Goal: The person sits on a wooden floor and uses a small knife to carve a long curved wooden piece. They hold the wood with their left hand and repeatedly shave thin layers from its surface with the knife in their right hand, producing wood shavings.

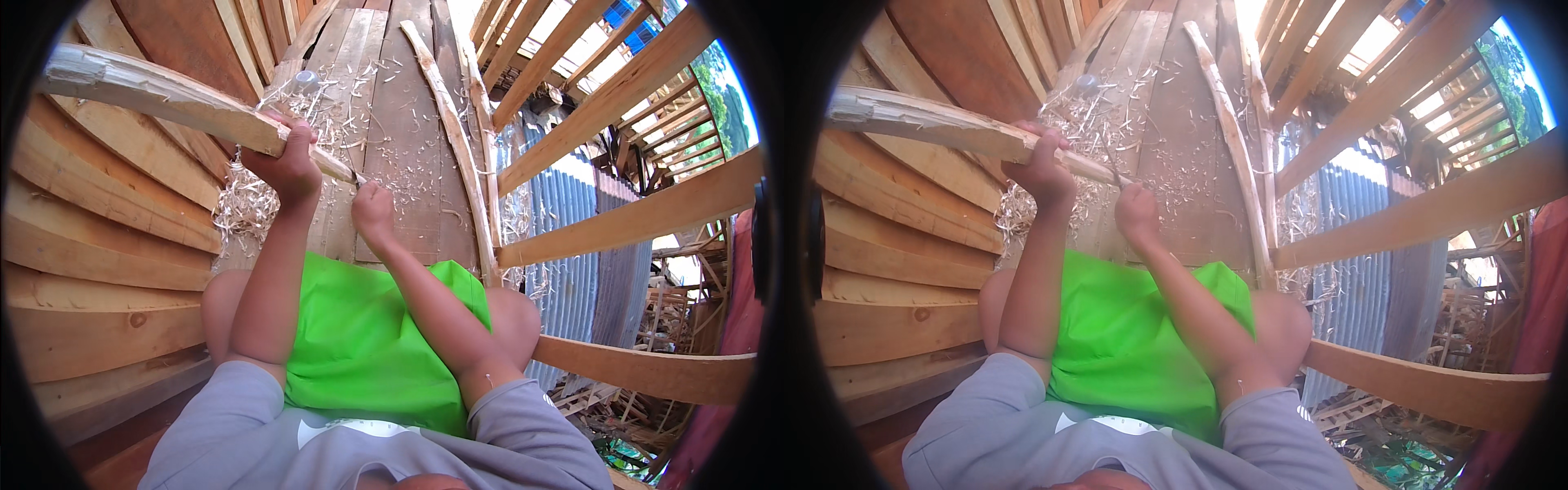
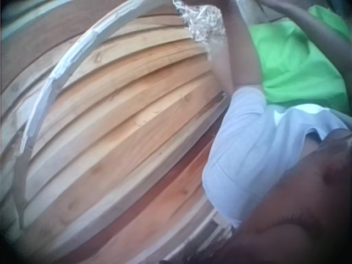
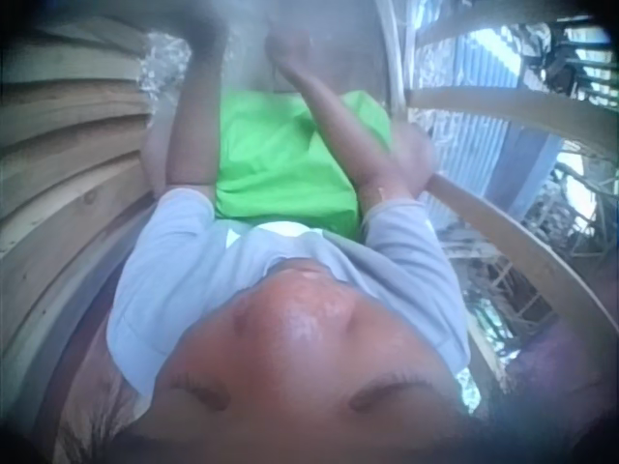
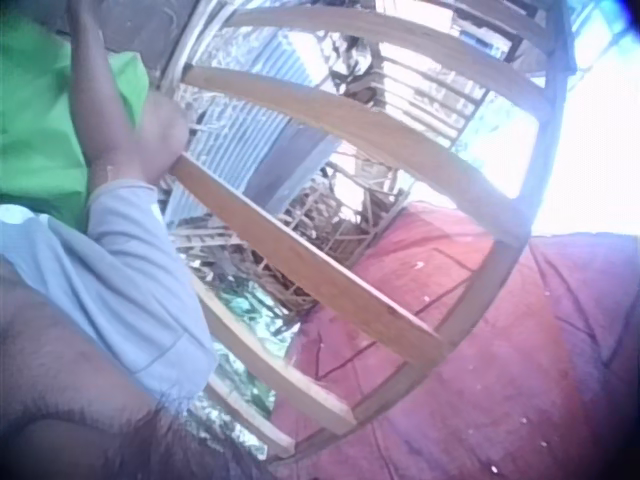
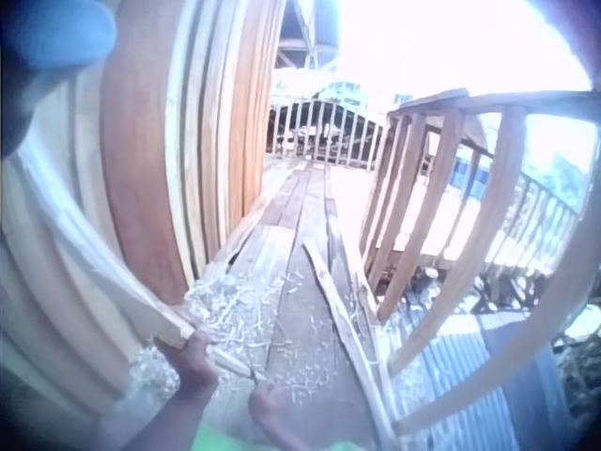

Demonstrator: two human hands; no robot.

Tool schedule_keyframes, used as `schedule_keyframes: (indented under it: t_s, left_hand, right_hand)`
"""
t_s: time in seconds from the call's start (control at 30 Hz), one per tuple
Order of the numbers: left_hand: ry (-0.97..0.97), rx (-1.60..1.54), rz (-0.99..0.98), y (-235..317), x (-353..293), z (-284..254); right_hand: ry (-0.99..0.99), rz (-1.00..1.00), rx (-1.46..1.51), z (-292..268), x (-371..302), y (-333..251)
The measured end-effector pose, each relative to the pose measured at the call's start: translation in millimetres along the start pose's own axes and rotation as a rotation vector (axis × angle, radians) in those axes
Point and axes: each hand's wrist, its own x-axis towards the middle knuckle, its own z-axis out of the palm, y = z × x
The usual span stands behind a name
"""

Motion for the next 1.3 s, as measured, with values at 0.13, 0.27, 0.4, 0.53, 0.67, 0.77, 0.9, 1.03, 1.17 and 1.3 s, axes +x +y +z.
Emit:
schedule_keyframes:
  t_s: [0.13,0.27,0.4,0.53,0.67,0.77,0.9,1.03,1.17,1.3]
  left_hand:
    - [0.041,-0.067,-0.015,0,2,0]
    - [-0.012,-0.048,-0.035,-7,6,-4]
    - [0.01,-0.002,-0.001,-6,11,-4]
    - [0.031,0.056,0.018,-6,4,-5]
    - [0.068,0.069,-0.01,2,1,13]
    - [0.09,0.087,-0.008,4,4,7]
    - [0.105,0.027,0.114,-4,8,-3]
    - [0.056,0.095,0.085,5,4,14]
    - [0.092,0.071,0.071,-8,3,1]
    - [0.119,0.102,0.149,-19,12,-9]
  right_hand:
    - [0.011,0.007,-0.001,2,-7,-4]
    - [0.013,0.031,-0.014,2,1,1]
    - [-0.109,0.1,0.001,-8,-5,-19]
    - [-0.216,0.035,-0.091,-34,-16,-38]
    - [-0.109,0.065,-0.044,-22,10,-7]
    - [-0.112,0.035,-0.099,-15,2,-13]
    - [-0.169,-0.083,-0.176,-25,-10,-46]
    - [-0.086,0.002,-0.086,-8,26,16]
    - [-0.094,0.029,-0.097,-5,15,11]
    - [-0.164,-0.015,-0.081,-13,-11,-38]
